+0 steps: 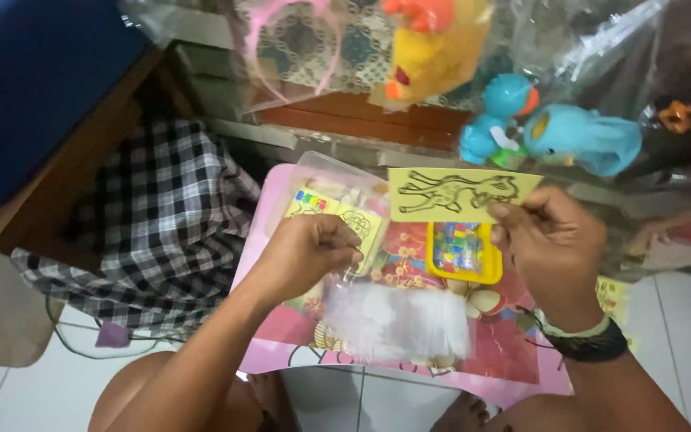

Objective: Preparing sand art kits by placing paper templates into small plastic bags on a low table.

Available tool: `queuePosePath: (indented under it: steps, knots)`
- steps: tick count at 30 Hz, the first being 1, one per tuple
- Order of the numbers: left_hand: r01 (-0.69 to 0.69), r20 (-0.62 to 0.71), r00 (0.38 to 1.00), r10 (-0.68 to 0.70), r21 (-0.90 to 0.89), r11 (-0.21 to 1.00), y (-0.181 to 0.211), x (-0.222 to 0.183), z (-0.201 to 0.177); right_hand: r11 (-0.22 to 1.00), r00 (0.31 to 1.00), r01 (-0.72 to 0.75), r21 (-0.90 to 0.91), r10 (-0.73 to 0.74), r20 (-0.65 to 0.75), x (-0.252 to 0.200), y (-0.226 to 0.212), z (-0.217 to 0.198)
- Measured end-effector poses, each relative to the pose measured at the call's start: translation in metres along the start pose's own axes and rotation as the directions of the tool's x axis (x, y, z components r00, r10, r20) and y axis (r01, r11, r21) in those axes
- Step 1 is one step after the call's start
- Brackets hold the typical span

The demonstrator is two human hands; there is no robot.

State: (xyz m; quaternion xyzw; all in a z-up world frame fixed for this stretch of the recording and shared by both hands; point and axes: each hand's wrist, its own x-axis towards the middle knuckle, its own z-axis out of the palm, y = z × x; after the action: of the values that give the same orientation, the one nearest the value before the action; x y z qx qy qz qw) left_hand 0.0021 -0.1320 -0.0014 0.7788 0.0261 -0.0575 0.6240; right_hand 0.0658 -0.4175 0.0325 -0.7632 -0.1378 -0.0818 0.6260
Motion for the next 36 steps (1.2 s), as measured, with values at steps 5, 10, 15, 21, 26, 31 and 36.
queuePosePath:
  steps: [5, 10, 15, 21, 26, 31, 36]
  knots:
    - [0.056, 0.076, 0.996, -0.054, -0.029, 0.998, 0.011, -0.004, 0.021, 0.998, 0.998, 0.055, -0.039, -0.054, 0.017, -0.001, 0.004, -0.009]
    - [0.086, 0.105, 0.990, -0.093, 0.069, 0.994, 0.007, -0.001, 0.023, 0.986, 0.991, 0.111, -0.126, -0.100, 0.087, 0.002, 0.003, -0.015]
    - [0.119, 0.149, 0.982, -0.114, -0.020, 0.993, 0.009, -0.001, 0.023, 0.991, 0.981, 0.036, -0.130, -0.010, 0.193, 0.003, 0.009, -0.016]
    - [0.114, 0.245, 0.965, -0.097, -0.053, 0.992, 0.007, -0.002, 0.025, 0.986, 0.968, -0.037, -0.160, 0.075, 0.238, 0.003, 0.014, -0.015]
    - [0.108, 0.288, 0.955, -0.073, -0.107, 0.988, 0.018, -0.007, 0.023, 0.982, 0.964, -0.029, -0.187, 0.077, 0.253, 0.009, 0.013, -0.021]
    - [0.126, 0.275, 0.958, -0.085, -0.134, 0.983, 0.010, -0.005, 0.027, 0.974, 0.947, 0.019, -0.227, 0.055, 0.316, 0.011, 0.007, -0.019]
    - [0.081, 0.188, 0.980, -0.069, -0.057, 0.995, -0.011, 0.001, 0.036, 0.979, 0.953, 0.044, -0.201, 0.020, 0.303, 0.000, 0.005, -0.004]
